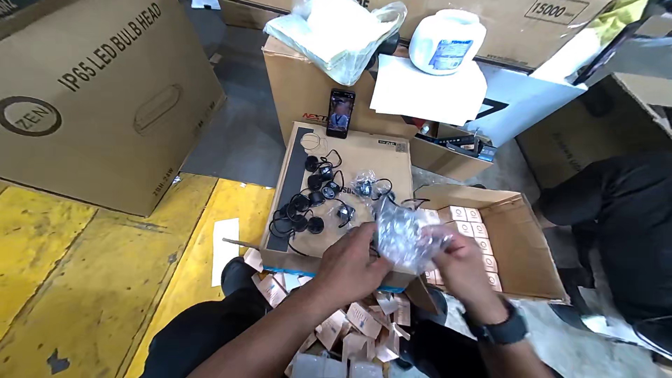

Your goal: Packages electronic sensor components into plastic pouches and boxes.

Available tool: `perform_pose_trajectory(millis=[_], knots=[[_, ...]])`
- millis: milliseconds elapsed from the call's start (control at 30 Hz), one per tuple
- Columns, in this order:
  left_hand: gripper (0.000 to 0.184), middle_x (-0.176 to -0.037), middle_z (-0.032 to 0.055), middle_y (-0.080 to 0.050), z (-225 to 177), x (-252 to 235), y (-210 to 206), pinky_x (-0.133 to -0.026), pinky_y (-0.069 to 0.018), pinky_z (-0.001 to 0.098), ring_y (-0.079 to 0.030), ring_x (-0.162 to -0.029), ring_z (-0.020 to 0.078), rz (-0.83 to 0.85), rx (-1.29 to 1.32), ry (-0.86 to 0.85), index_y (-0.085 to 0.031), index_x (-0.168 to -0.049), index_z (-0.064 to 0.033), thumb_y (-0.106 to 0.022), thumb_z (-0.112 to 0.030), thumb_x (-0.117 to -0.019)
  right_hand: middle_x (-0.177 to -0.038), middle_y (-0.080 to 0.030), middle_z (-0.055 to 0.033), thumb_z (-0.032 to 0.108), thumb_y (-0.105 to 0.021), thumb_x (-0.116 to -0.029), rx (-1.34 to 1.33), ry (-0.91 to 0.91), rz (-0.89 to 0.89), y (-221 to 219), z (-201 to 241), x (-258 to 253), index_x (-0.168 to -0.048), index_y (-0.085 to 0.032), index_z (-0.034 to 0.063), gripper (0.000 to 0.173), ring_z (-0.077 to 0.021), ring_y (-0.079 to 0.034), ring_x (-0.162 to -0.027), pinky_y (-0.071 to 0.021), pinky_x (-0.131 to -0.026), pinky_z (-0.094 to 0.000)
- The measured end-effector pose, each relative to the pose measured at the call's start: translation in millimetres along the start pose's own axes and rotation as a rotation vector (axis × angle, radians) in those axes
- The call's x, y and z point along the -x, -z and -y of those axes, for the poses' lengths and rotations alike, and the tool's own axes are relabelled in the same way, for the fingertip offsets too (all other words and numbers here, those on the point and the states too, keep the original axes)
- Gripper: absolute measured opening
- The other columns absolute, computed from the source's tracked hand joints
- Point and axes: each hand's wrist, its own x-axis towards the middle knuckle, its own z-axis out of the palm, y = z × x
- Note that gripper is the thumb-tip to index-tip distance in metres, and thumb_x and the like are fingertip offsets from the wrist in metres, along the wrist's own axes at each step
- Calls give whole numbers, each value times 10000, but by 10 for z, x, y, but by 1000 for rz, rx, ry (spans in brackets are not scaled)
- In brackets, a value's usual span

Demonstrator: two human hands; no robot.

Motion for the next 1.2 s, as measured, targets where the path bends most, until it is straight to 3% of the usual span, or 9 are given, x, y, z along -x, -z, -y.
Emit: perform_pose_trajectory(millis=[133, 267, 433, 567, 733, 867, 967, 1067, 1200], knots=[[748, -1258, 53, -701, 266, -66, -173, -1021, -547, 431, -667, -1155, 155, -59, 107, -90, -544, -1436, -107, -848, -324, -788, -852, -744, -11, 17, -630, -922, -155, -151, 137, -361, -162, 186, -984, -736, 43, 126, -92, -709, -774, -619, -735, -306], [724, -1342, 71, -649, 287, -142, -226, -1088, -497, 335, -613, -1233, 114, -102, 189, -82, -549, -1433, -57, -839, -282, -808, -790, -709, -56, 12, -630, -924, -289, -358, 147, -480, -198, 144, -966, -713, 11, 93, -131, -673, -681, -587, -638, -303], [857, -1541, 74, -462, 142, -244, -136, -1012, -525, 489, -559, -1296, 245, -116, -4, 20, -400, -1559, -222, -734, -138, -774, -851, -728, -54, 52, -677, -923, -222, -389, 119, -562, -232, 75, -1010, -707, 20, 97, -134, -693, -724, -598, -671, -303], [847, -1639, 122, -348, 180, -218, -179, -1030, -526, 520, -518, -1373, 298, -114, -91, -270, -391, -1580, -203, -706, -107, -800, -940, -728, -42, 47, -650, -920, -45, -299, 81, -596, -281, 33, -1096, -679, 39, 179, -117, -709, -828, -614, -772, -315], [366, -1362, 57, -650, 252, -204, -251, -1049, -523, 410, -604, -1270, 185, -115, -134, -417, -705, -1289, -147, -630, -189, -932, -1013, -751, 4, 72, -707, -879, 68, -147, 85, -640, -289, 27, -1121, -709, 60, 242, -52, -705, -970, -594, -915, -289], [240, -1092, -31, -728, 257, -218, -232, -949, -560, 374, -676, -1041, 86, -223, -72, -328, -750, -1156, -169, -588, -244, -995, -1045, -732, 24, 334, -739, -868, 269, -203, 118, -685, -257, 54, -1266, -643, 118, 463, -65, -696, -976, -593, -895, -362], [229, -1007, -48, -729, 224, -209, -159, -866, -582, 323, -683, -933, 52, -245, 25, -176, -741, -1117, -161, -597, -288, -994, -1150, -720, 3, 424, -672, -950, 318, -121, 123, -692, -267, 73, -1399, -594, 131, 542, -97, -699, -1005, -604, -888, -396], [237, -906, -55, -713, 219, -211, -120, -762, -587, 285, -675, -809, 46, -251, 149, -80, -711, -1155, -153, -612, -289, -988, -1114, -697, -5, 328, -569, -1027, 328, 43, 114, -683, -322, 93, -1214, -716, 131, 309, -88, -681, -941, -599, -813, -345], [224, -808, -52, -698, 174, -212, -80, -668, -568, 245, -659, -707, 57, -257, 313, -50, -692, -1171, -130, -658, -236, -977, -1053, -695, -2, 302, -555, -1050, 254, 100, 93, -671, -334, 98, -1053, -758, 121, 272, -81, -668, -898, -588, -778, -308]])
